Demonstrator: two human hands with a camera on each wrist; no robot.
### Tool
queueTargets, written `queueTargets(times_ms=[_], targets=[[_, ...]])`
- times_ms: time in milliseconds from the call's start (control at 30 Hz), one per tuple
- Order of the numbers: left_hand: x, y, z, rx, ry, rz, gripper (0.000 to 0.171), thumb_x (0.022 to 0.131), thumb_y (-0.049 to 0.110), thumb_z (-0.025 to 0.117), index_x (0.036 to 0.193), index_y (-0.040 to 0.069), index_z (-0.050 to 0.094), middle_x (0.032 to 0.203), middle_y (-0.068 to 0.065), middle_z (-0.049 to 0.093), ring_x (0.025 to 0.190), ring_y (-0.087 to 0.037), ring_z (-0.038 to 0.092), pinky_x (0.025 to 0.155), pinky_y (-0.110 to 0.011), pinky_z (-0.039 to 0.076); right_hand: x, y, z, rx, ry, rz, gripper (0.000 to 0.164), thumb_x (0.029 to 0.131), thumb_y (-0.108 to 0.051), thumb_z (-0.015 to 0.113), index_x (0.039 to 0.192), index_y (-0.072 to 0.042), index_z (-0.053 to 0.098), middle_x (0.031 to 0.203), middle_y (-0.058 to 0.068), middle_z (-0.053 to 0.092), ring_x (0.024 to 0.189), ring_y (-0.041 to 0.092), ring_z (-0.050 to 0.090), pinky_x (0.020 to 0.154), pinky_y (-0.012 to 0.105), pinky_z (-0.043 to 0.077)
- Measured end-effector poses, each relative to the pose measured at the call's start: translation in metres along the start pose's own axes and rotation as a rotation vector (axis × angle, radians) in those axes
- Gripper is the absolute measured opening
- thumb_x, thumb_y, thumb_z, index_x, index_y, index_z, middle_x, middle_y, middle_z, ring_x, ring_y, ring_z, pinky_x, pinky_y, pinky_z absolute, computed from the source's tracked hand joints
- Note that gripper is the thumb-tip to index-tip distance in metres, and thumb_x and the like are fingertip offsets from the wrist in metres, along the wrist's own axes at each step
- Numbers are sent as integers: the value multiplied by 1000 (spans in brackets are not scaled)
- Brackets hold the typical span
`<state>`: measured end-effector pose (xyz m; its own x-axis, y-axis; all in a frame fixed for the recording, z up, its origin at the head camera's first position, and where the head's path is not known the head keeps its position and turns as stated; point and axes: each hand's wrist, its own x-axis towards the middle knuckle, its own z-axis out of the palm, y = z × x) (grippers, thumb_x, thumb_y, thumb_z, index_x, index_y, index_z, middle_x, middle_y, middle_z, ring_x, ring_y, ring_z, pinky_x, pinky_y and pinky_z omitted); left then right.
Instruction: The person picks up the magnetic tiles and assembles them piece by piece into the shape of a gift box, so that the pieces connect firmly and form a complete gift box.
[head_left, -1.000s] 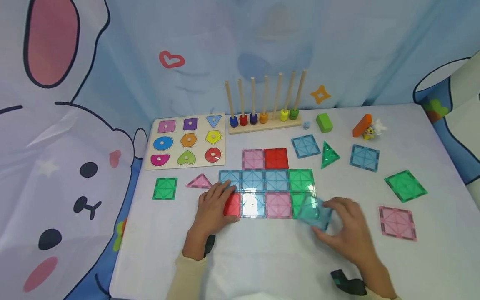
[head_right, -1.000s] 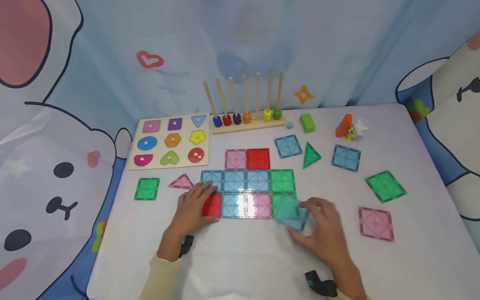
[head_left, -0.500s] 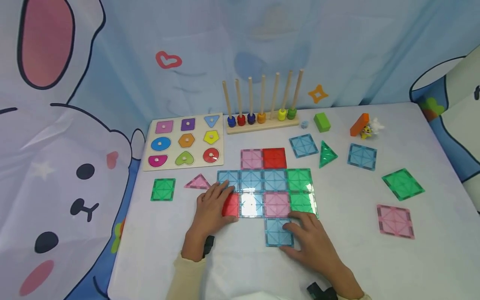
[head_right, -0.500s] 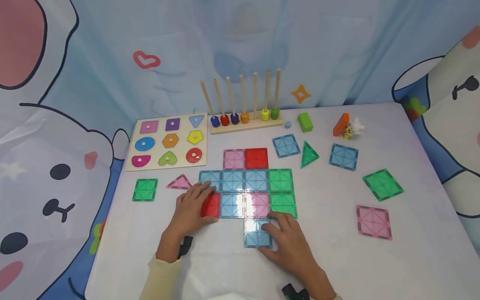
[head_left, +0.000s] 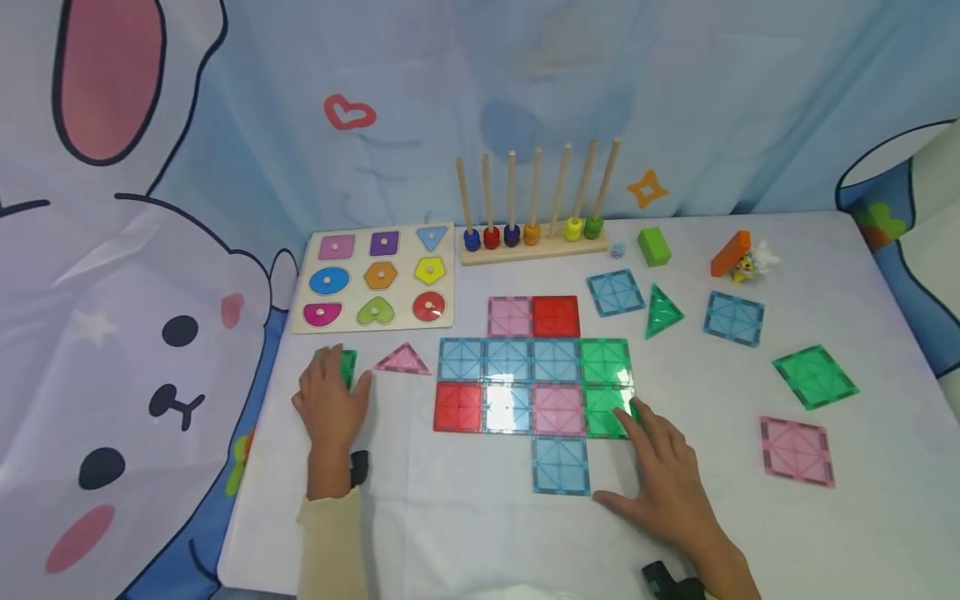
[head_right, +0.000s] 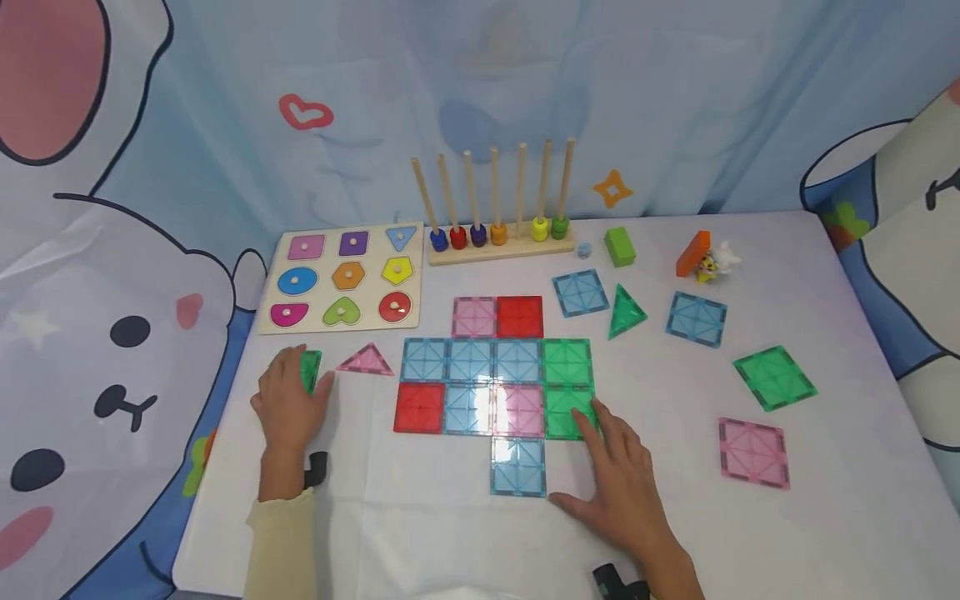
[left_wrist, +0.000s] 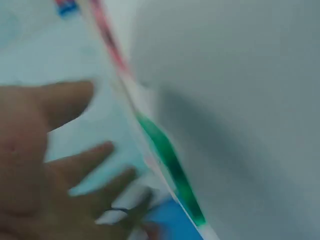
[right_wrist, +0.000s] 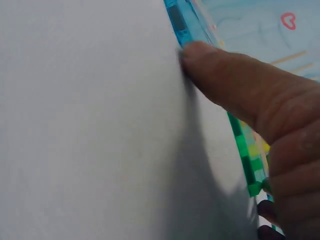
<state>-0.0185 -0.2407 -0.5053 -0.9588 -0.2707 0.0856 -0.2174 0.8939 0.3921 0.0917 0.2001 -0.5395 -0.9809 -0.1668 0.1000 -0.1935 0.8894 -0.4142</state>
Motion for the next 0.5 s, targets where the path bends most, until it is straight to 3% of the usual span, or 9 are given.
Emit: queueTargets(times_ms=[100, 233, 400, 500], targets=[[4, -21, -5, 88, -84, -90, 60, 88, 38, 64, 139, 15, 42, 148, -15, 30, 130, -40, 31, 93, -62, 26, 0, 4, 4, -1, 49, 4, 118, 51, -60, 84, 149, -24, 28, 155, 8, 19, 131, 36, 26, 91, 55, 28], [1, -30, -11, 88, -79, -96, 44, 85, 33, 68, 120, 10, 53, 139, -17, 41, 118, -42, 43, 88, -59, 33, 2, 10, 9, 13, 102, 8, 113, 53, -55, 84, 148, -23, 31, 154, 7, 22, 130, 35, 27, 89, 54, 28], [-14, -23, -24, -1, -78, -86, 45, 77, 25, 72, 114, 8, 54, 129, -18, 48, 107, -38, 46, 87, -56, 35, 0, 14, 15, 55, 136, 18, 109, 55, -53, 84, 147, -24, 34, 153, 5, 25, 130, 34, 28, 90, 56, 27], [-25, -4, -36, -84, -135, 19, 58, 71, 24, 79, 120, 12, 51, 125, -14, 53, 108, -34, 46, 88, -55, 35, 2, 14, 16, 75, 158, 9, 104, 57, -50, 82, 146, -23, 35, 152, 5, 28, 131, 33, 29, 90, 55, 27]])
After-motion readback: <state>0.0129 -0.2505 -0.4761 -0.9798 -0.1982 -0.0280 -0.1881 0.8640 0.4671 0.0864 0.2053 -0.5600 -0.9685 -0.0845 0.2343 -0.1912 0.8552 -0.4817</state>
